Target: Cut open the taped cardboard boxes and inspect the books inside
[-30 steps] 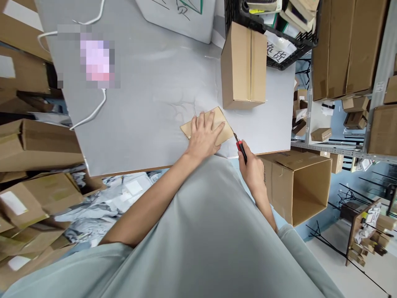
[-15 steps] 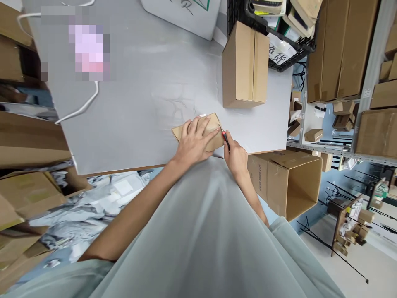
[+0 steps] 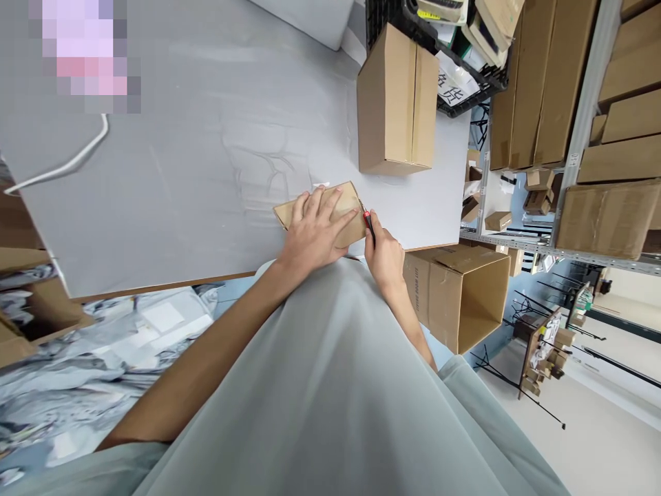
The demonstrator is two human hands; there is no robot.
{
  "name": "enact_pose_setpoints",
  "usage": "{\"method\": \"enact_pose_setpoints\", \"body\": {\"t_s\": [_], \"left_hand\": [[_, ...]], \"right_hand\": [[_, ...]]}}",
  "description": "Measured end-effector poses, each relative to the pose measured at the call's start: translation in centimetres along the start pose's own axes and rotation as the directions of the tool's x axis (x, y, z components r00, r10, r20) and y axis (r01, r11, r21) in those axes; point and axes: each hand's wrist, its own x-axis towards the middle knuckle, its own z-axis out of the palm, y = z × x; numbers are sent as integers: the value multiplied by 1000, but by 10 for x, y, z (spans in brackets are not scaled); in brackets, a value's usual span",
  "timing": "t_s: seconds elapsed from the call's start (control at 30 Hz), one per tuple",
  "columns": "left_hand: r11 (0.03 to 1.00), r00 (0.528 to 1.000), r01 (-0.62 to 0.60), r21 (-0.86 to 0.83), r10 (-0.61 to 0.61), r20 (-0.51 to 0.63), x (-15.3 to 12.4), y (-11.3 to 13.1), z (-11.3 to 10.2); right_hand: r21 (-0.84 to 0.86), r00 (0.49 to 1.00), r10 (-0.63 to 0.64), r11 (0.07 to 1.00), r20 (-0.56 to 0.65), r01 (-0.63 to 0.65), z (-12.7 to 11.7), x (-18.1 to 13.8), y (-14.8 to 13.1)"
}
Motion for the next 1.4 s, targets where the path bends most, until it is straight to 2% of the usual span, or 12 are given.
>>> {"method": "enact_pose_setpoints", "body": {"t_s": [0.37,0.53,0.73,1.07,1.17,1.3,1.4], "left_hand": [[989,999,-40,142,34,43,-1,0,-2],[986,998,-21,164,12,56,-1,1,-2],[989,997,12,150,-24,77,-3,2,0],[980,995,20,199,-38,88,-2,11,-3],[974,997,24,223,-39,64,11,19,10],[975,1000,12,222,-17,23,42,22,36],[973,999,-16,229,9,32,55,26,37]], "right_hand": [[-119,995,88,989,45,-83,-12,-1,-19],[-165,994,83,984,66,-71,-20,0,-22],[-185,986,112,979,120,-88,-21,-10,-10],[-60,971,145,989,192,-135,-17,-52,24],[-3,980,139,990,146,-140,-18,-65,36],[83,990,143,986,15,-144,-18,-71,54],[139,985,164,978,-62,-154,-15,-66,65]]}}
